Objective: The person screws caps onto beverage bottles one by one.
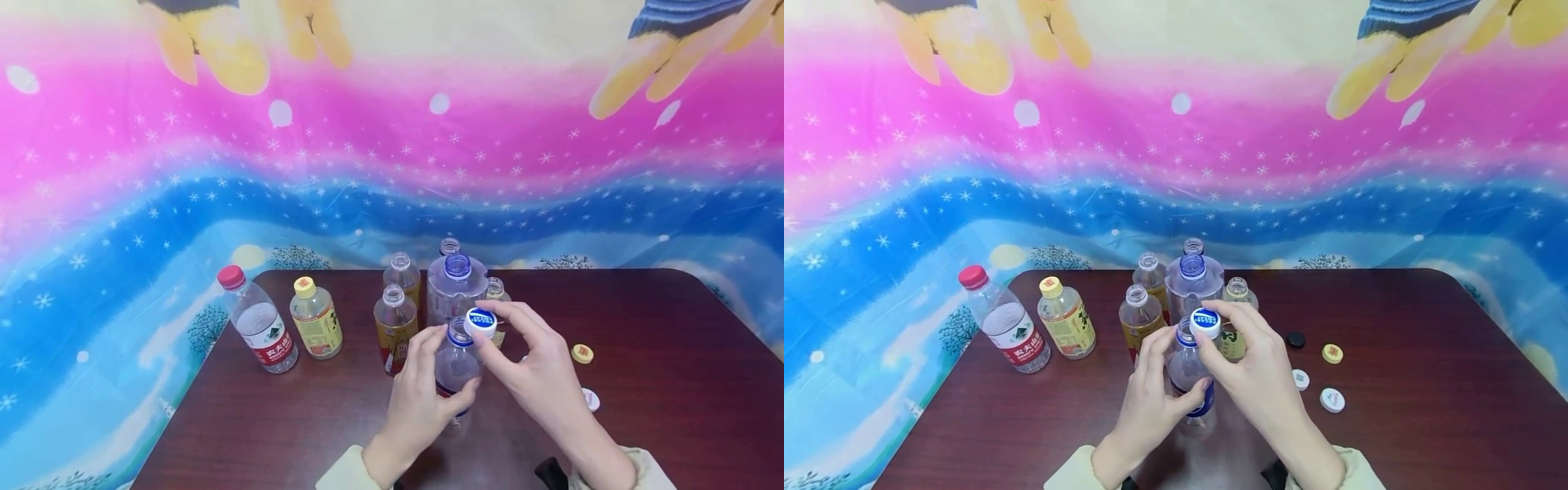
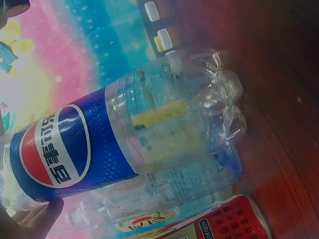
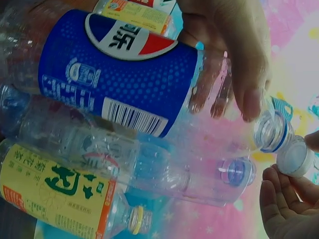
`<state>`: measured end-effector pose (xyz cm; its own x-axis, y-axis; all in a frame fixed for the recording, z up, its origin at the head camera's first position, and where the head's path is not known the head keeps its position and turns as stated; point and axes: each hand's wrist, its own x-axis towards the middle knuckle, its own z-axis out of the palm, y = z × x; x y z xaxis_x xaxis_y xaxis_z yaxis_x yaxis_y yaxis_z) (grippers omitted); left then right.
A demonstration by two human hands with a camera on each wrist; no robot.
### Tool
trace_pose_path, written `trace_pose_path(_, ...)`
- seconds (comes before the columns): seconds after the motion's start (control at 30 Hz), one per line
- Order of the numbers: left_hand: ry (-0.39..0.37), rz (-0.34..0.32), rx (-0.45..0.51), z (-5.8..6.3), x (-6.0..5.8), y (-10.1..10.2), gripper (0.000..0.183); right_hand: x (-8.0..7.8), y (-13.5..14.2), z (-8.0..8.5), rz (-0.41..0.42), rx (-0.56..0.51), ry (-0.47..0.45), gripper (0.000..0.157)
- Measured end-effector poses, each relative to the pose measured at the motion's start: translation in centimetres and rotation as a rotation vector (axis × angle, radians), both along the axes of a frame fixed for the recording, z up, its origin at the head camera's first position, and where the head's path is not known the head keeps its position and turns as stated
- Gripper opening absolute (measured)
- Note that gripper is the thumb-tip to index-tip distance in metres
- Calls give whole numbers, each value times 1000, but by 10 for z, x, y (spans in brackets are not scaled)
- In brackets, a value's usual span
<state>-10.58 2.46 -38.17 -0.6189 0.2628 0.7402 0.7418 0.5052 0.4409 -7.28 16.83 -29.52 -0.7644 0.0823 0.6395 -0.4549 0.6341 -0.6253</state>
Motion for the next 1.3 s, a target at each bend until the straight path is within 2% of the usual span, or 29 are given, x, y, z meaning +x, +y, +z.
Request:
trace_pose_path(0.33, 72, 16, 1, -1, -2, 0, 81, -4, -7, 0, 45, 6, -33, 35)
trace_pose_path(0.63, 18, 5, -14, 0, 0, -1, 80, -5, -8, 1, 69, 30, -34, 37)
trace_pose_path(0.8, 32, 5, -15, -1, -1, -1, 80, -6, -8, -1, 75, 43, -32, 36)
trace_pose_path(1.03, 56, 7, -10, -3, -3, -1, 81, -6, -9, -3, 54, 56, -88, 41)
trace_pose_path(1.3, 22, 3, -17, -2, -2, -2, 81, -5, -2, -5, 169, 39, -101, 43)
